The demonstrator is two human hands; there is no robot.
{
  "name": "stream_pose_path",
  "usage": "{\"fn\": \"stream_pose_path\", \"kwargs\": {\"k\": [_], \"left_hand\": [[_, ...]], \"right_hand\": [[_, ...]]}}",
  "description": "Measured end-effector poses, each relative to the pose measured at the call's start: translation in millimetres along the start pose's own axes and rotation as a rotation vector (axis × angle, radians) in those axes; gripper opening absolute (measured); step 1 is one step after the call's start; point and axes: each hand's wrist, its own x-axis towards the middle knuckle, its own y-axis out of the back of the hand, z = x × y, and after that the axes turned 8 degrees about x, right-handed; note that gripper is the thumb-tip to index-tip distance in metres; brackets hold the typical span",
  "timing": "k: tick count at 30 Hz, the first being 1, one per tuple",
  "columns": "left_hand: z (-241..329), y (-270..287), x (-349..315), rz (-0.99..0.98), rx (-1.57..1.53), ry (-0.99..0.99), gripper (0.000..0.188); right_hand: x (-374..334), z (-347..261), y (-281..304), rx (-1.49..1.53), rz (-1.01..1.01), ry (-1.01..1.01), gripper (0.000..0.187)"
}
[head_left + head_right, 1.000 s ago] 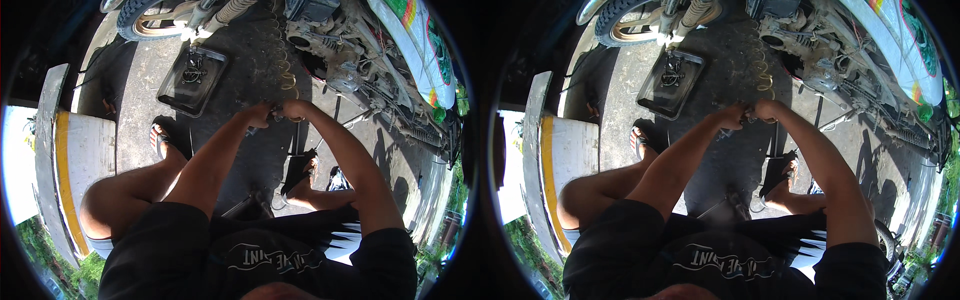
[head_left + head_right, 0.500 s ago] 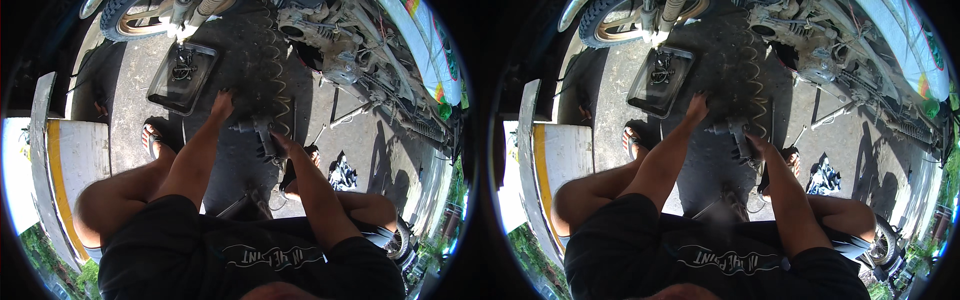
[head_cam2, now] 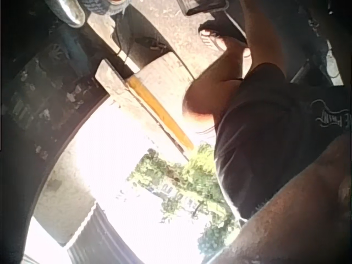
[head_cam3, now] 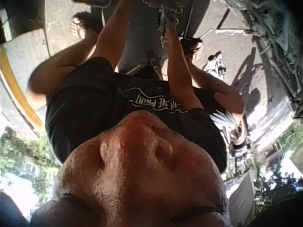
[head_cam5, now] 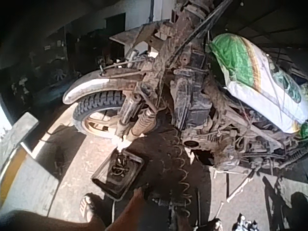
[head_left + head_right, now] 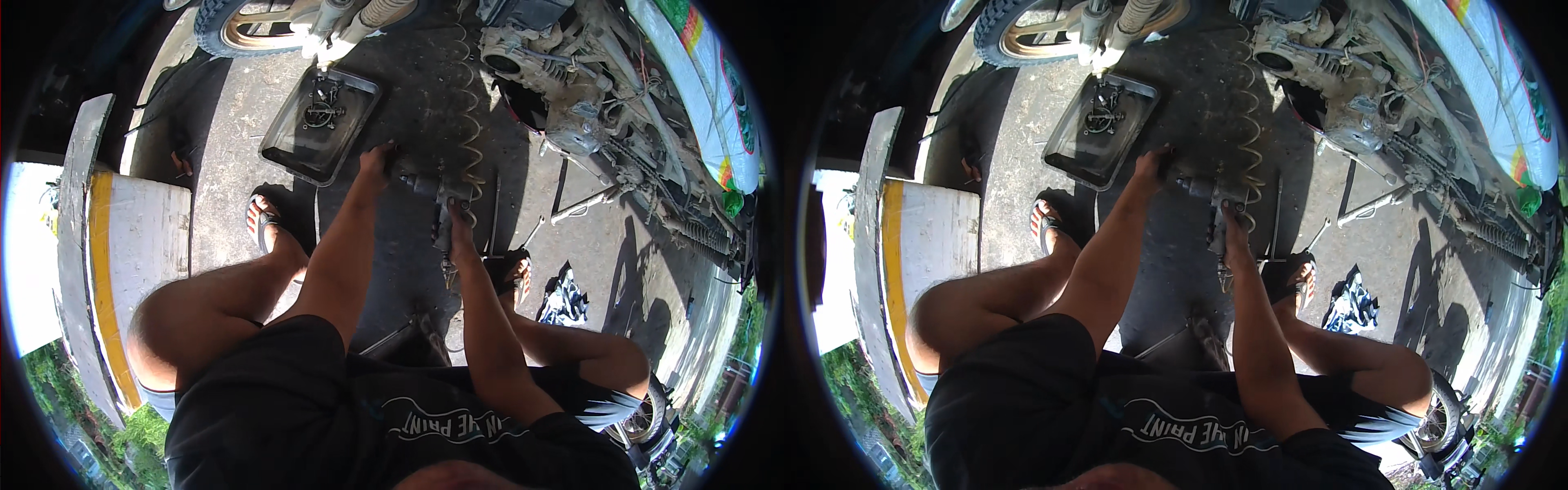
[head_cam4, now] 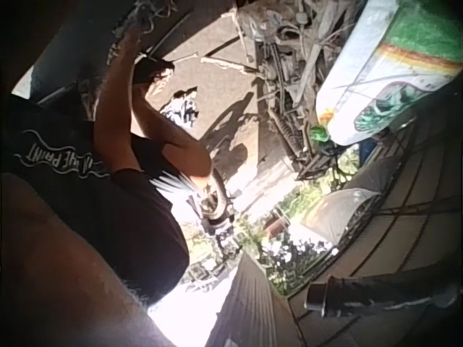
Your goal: The person is disassembling components of a motorcycle engine, specifically removing the cylinder head and related bolts.
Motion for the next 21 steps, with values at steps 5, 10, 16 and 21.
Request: {"fn": "stream_pose_path", "kwargs": {"k": [5, 10, 16, 21], "left_hand": [[10, -33, 6, -0.114, 0.047, -0.001, 0.021], [40, -96, -29, -0.246, 0.019, -0.097, 0.021], [56, -147, -52, -0.148, 0.317, -0.115, 0.018], [69, -170, -22, -0.436, 0.518, -0.039, 0.024]], "right_hand": [[11, -43, -20, -0.006, -0.058, 0.370, 0.033], [1, -62, -40, -0.108, 0.066, 0.794, 0.044], [-11, -54, -40, -0.145, 0.127, 0.970, 0.044], [24, -33, -54, -0.157, 0.080, 0.807, 0.064]]}}
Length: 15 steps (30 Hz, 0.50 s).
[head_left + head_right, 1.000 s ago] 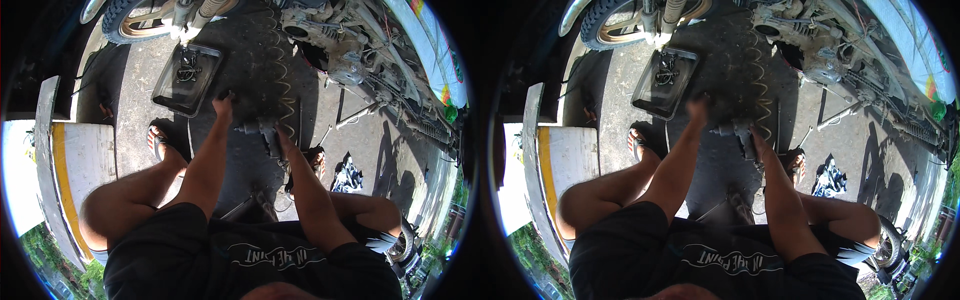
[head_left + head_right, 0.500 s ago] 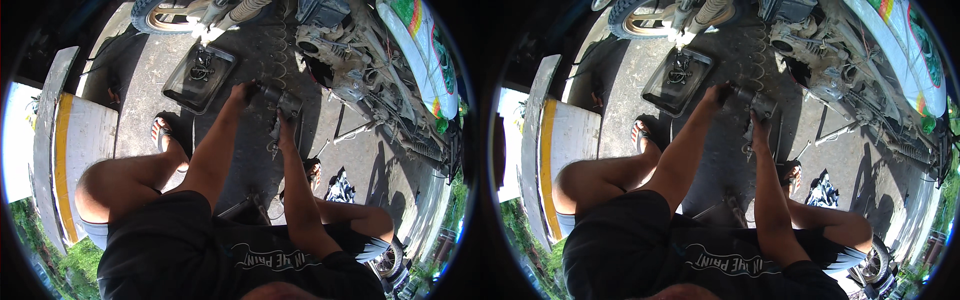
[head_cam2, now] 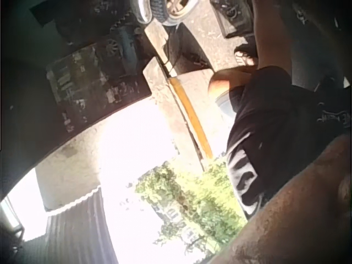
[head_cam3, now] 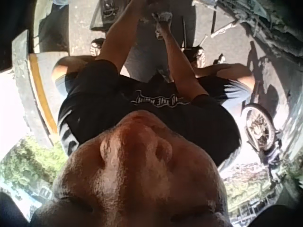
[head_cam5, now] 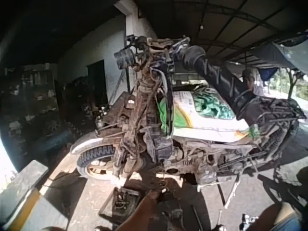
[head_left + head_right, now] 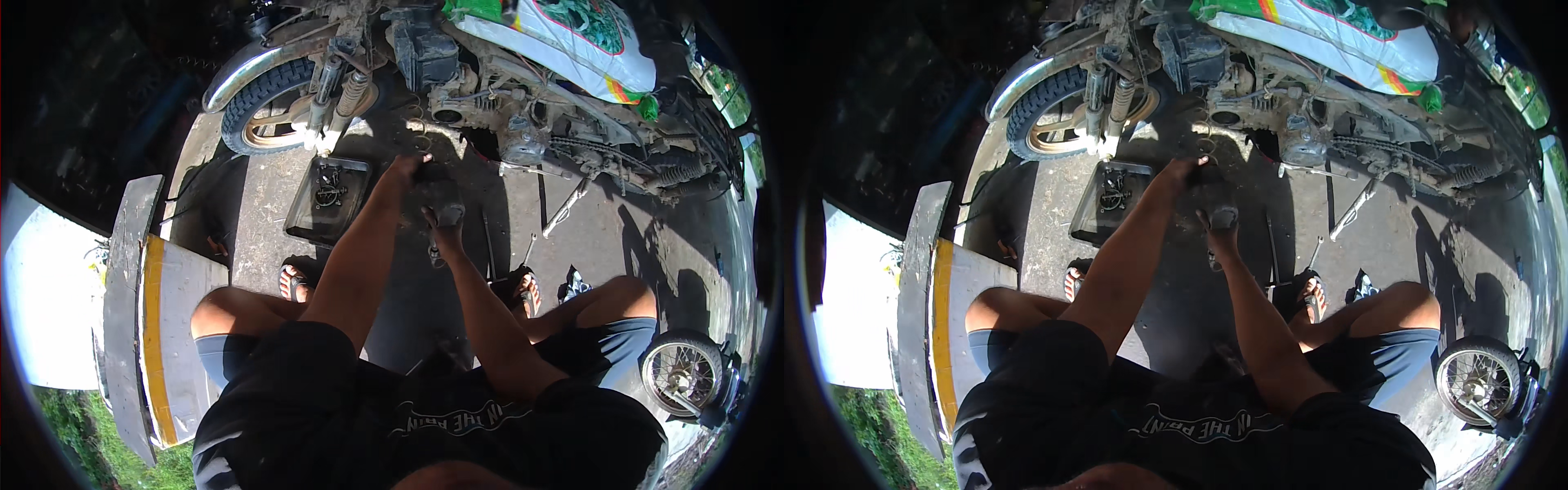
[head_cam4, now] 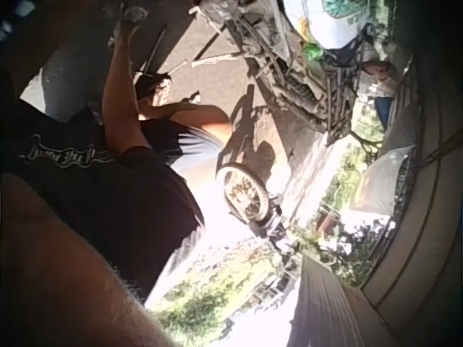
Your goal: The person is disassembling components of a motorcycle engine, specifically removing the cylinder head and related bolts.
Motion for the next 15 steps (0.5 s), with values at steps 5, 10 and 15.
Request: {"fn": "stream_pose_path", "kwargs": {"k": [5, 10, 15], "left_hand": [[9, -4, 8, 0.133, 0.329, 0.079, 0.026], [33, -15, 14, 0.029, 0.259, 0.088, 0.025], [55, -47, 15, -0.090, 0.219, 0.170, 0.025]], "right_hand": [[-6, 14, -5, -0.070, 0.109, 0.045, 0.074], [3, -12, -1, 0.033, -0.034, 0.132, 0.074], [34, -35, 5, 0.140, -0.034, 0.290, 0.064]]}}
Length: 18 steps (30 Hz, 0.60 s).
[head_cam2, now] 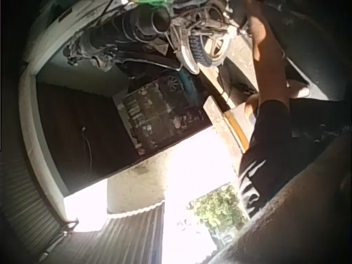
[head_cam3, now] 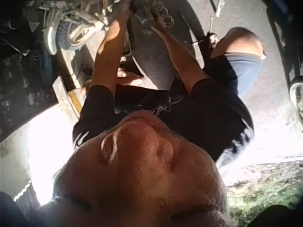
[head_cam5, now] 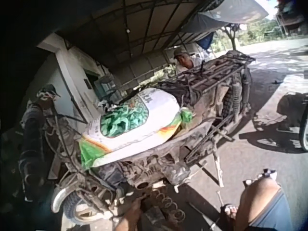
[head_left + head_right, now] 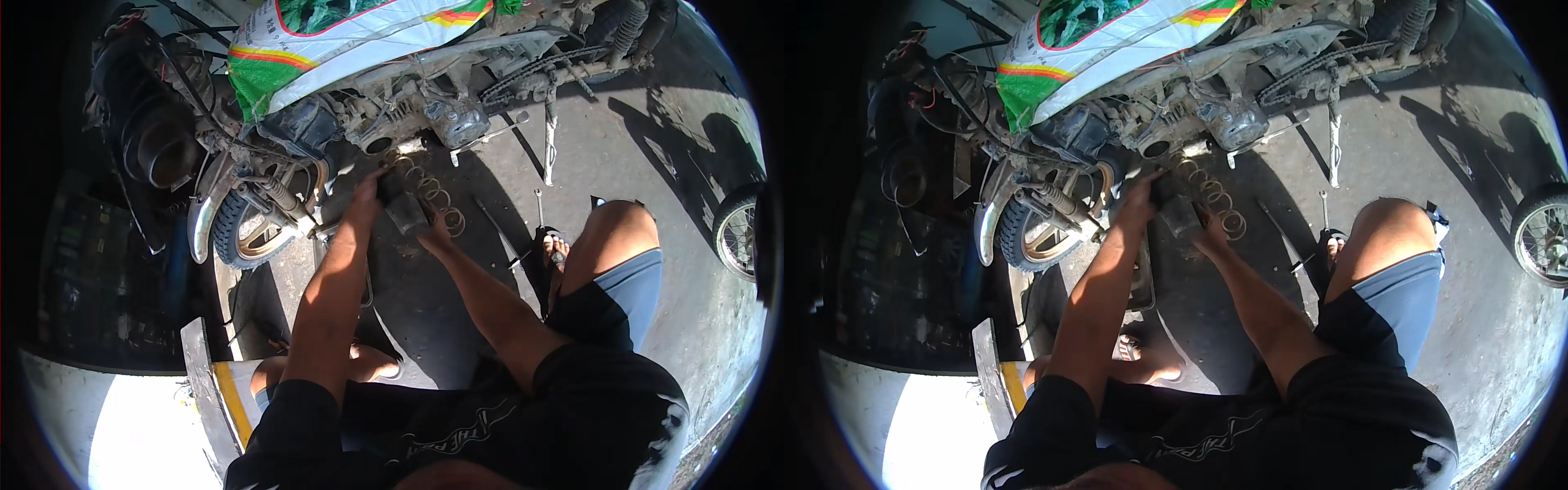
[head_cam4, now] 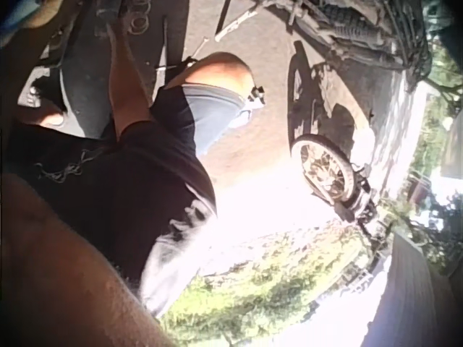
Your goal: The person is disassembling components of a motorcycle engine, specifically removing the cylinder head and related bolts.
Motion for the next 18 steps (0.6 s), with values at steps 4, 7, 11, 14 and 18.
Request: {"fn": "stream_pose_path", "kwargs": {"k": [4, 7, 11, 14, 18], "left_hand": [[18, -18, -4, -0.145, -0.029, 0.002, 0.026], [30, -23, 5, -0.077, -0.005, 0.061, 0.025], [35, -27, 21, -0.097, -0.077, 0.080, 0.022], [36, -26, 31, -0.075, -0.075, 0.039, 0.022], [37, -21, 45, -0.118, -0.131, 0.042, 0.023]], "right_hand": [[21, -4, 8, 0.196, -0.047, 0.021, 0.057], [35, 3, 9, 0.079, -0.020, 0.084, 0.053], [55, 18, 10, -0.003, -0.006, 0.114, 0.052], [65, 24, 14, -0.036, 0.000, 0.147, 0.051], [73, 25, 19, -0.112, -0.030, 0.132, 0.052]]}}
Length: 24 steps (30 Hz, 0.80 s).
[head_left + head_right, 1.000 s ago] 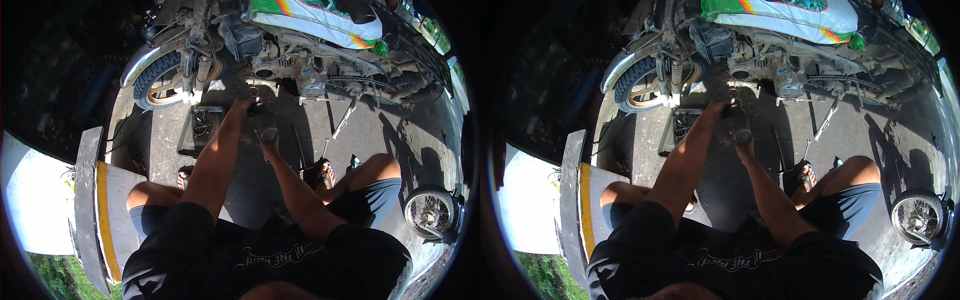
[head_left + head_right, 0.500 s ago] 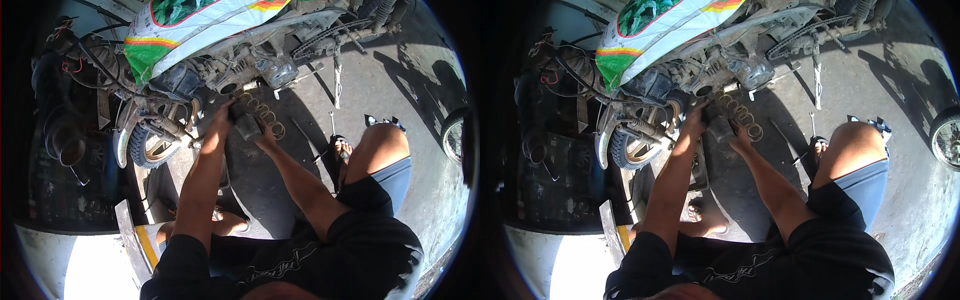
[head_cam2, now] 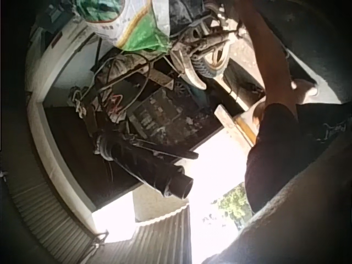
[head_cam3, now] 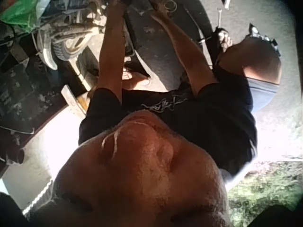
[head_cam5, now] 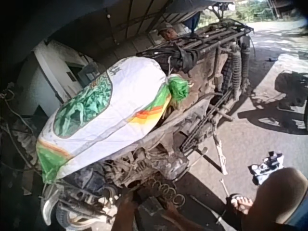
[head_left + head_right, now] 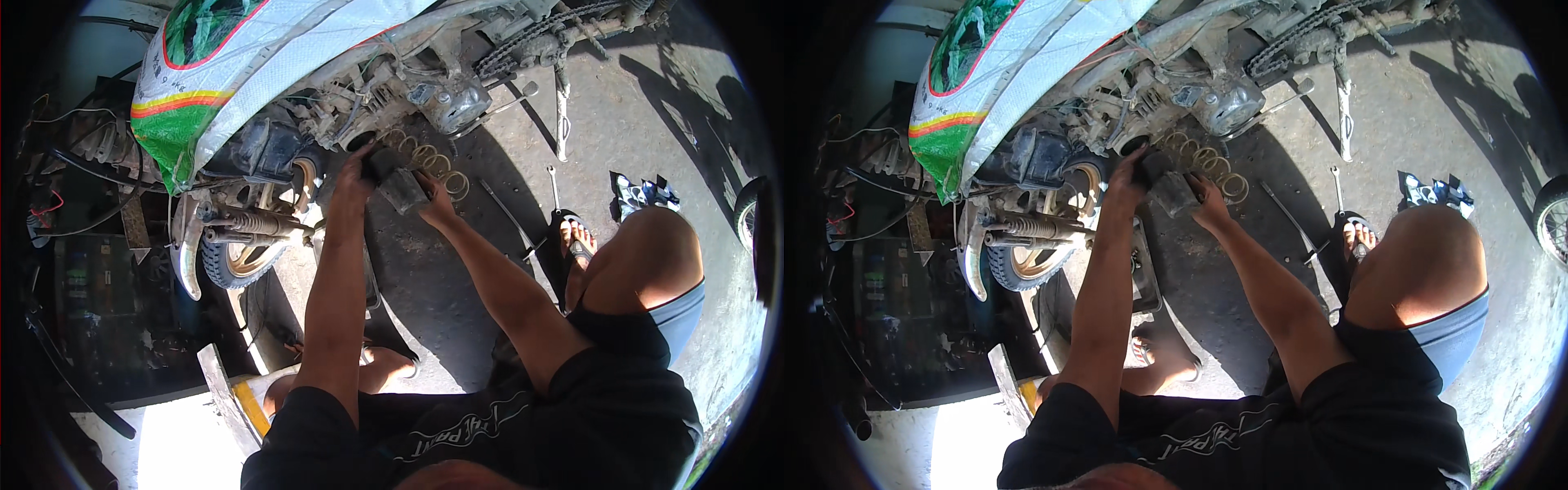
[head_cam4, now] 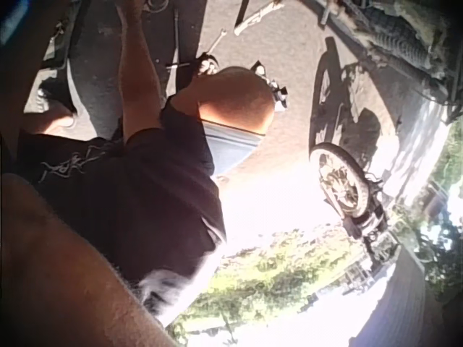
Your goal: The person is disassembling components of a motorcycle engine, specifically removing the cylinder head and related bolts.
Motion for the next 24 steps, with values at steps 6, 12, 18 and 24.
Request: {"fn": "stream_pose_path", "kwargs": {"k": [6, 12, 18, 24], "left_hand": [[-7, 2, -3, -0.003, -0.016, -0.080, 0.024], [-13, -14, -11, 0.142, -0.017, -0.216, 0.023], [-11, -15, -10, 0.135, -0.012, -0.197, 0.023], [-12, -15, -12, 0.190, 0.028, -0.222, 0.025]], "right_hand": [[3, 7, 1, 0.140, -0.038, 0.019, 0.057], [5, 8, -3, 0.241, -0.069, -0.090, 0.059], [7, 8, -1, -0.104, -0.048, 0.085, 0.059], [10, 2, 0, -0.116, -0.086, 0.061, 0.059]]}}
